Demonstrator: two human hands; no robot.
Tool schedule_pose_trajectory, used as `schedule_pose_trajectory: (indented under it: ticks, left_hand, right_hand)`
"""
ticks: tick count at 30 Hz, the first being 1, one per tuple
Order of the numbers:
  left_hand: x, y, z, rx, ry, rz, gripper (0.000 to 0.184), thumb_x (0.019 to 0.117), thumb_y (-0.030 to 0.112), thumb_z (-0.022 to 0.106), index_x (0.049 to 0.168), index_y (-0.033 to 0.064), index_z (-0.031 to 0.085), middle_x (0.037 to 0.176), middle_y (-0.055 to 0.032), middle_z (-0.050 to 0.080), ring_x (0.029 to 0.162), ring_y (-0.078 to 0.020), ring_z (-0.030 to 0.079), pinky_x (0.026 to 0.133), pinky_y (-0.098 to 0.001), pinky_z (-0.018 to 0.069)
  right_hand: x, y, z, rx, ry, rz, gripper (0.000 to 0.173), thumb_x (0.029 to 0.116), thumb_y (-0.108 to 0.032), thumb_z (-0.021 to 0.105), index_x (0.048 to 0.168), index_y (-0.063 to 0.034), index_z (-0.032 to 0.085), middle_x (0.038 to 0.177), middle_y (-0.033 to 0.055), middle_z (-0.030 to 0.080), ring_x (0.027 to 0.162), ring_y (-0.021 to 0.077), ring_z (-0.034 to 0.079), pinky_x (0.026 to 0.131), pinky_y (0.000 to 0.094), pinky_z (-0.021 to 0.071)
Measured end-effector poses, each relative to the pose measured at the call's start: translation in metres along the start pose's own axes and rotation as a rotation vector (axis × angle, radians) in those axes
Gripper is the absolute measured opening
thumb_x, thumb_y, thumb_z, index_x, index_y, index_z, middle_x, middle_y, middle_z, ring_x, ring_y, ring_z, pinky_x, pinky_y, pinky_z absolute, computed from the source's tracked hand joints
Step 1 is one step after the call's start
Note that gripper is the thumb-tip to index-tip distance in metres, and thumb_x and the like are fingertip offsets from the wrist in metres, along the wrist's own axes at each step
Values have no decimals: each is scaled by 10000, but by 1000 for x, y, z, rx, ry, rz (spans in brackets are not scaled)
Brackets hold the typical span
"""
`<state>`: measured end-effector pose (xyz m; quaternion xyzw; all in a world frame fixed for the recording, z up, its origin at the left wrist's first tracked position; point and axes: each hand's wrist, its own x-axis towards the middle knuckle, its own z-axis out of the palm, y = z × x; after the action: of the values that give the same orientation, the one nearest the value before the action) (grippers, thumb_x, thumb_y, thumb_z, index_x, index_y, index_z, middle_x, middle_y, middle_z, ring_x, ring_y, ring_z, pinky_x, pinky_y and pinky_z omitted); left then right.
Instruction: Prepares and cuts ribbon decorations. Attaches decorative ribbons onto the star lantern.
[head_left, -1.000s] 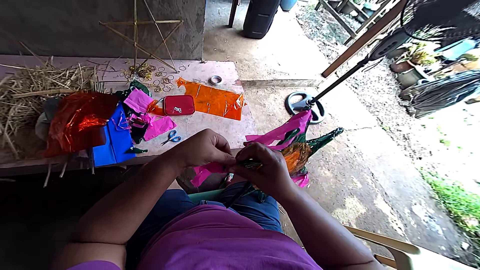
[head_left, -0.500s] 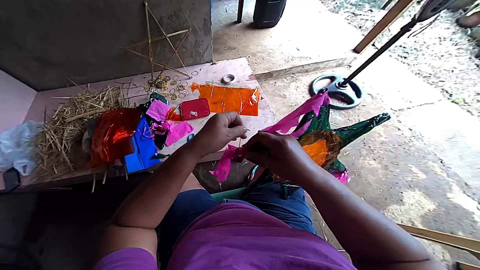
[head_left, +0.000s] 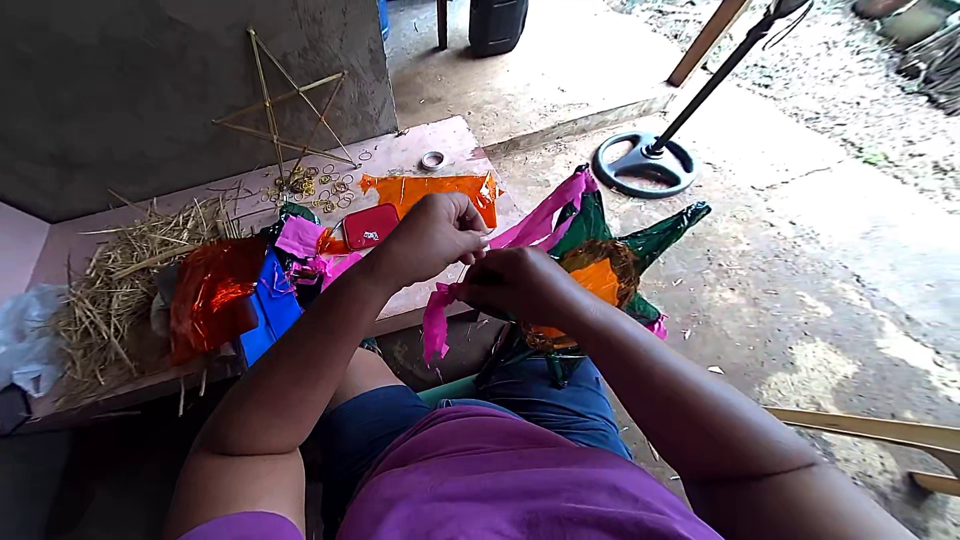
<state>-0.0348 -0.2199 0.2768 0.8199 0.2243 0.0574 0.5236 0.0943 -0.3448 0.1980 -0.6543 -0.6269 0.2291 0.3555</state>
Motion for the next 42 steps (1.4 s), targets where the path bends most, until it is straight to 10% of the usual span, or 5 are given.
schedule_pose_trajectory:
  ticks: [8, 24, 32, 42]
  left_hand:
    - [1, -5, -9, 208, -20, 9, 89, 1003, 8, 604, 1018, -29, 685, 905, -79, 685, 775, -82, 668, 761, -248, 568]
    - [-33, -82, 86, 239, 599, 621, 75, 932, 17, 676, 983, -17, 720, 897, -82, 733, 819, -126, 707, 786, -304, 606]
    - [-37, -91, 105, -1272, 567, -163, 132, 1032, -17, 505, 1024, 50, 618, 865, -55, 678, 705, -115, 661, 722, -255, 584]
    - [-24, -96, 106, -1458, 483, -458, 148, 1062, 104, 480, 1028, 25, 600, 730, -50, 591, 553, -113, 581, 578, -237, 552]
  right_hand:
    - [10, 2, 1, -5, -29, 66, 238, 955, -345, 738, 869, -123, 739, 705, -20, 668, 631, 103, 617, 623, 381, 513]
    - [29, 30, -5, -16, -17, 73, 221, 970, -292, 702, 905, -86, 750, 784, 52, 701, 740, 206, 668, 721, 521, 537]
    - [26, 21, 4, -59, 8, 116, 275, 990, -361, 690, 887, -109, 736, 715, 26, 670, 652, 177, 635, 640, 474, 519]
    - [19, 17, 14, -190, 87, 120, 300, 1008, -368, 659, 890, -98, 711, 706, 46, 648, 667, 223, 637, 634, 504, 509]
